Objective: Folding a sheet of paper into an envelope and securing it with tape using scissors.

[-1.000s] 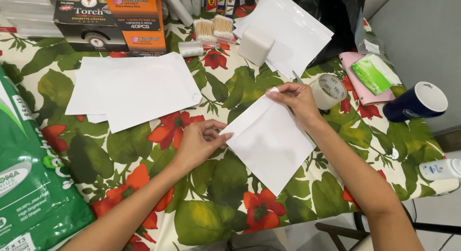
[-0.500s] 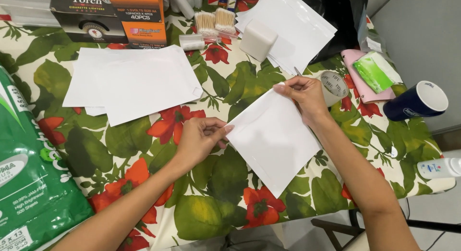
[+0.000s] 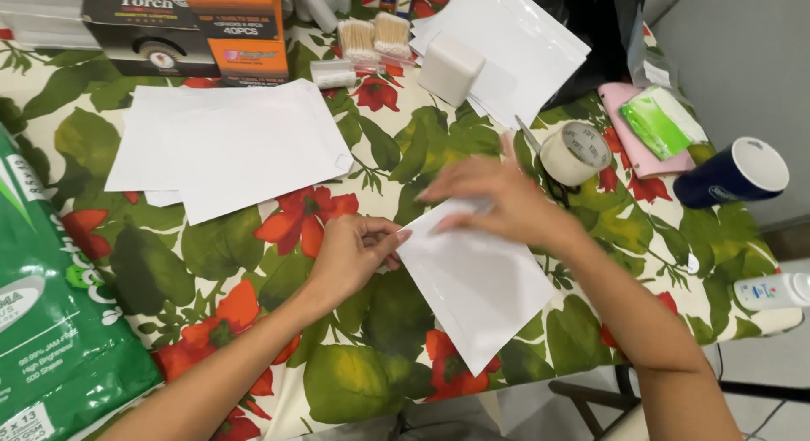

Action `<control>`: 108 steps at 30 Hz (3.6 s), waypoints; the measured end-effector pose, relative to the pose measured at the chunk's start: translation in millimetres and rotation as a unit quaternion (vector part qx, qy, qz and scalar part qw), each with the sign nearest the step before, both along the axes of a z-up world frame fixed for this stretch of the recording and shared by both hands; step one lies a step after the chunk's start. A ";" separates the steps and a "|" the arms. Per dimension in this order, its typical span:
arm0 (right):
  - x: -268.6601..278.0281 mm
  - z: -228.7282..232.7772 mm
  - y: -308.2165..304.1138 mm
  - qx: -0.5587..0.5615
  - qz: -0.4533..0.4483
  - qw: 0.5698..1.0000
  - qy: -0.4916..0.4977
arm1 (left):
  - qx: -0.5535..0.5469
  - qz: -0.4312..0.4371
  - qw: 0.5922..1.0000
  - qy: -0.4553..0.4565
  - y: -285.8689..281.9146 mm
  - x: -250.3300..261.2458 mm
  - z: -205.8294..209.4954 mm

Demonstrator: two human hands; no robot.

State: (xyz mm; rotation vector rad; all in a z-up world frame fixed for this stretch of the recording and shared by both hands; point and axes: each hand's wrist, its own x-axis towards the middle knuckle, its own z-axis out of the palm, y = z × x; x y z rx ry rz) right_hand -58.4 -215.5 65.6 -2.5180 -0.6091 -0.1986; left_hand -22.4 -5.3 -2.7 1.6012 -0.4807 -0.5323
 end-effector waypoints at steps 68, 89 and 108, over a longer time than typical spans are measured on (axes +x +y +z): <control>27.2 -47.9 -52.9 0.504 -0.267 0.815 0.105 | -0.105 0.046 0.993 -0.003 3.1 9.5 15.7; -35.0 5.8 -60.1 0.147 0.020 0.882 -0.447 | 0.022 0.059 0.739 -0.671 -51.2 -22.8 72.9; -29.7 -77.5 -81.3 0.222 0.075 0.972 0.027 | 0.296 -0.149 0.724 -0.605 -32.2 0.8 -31.0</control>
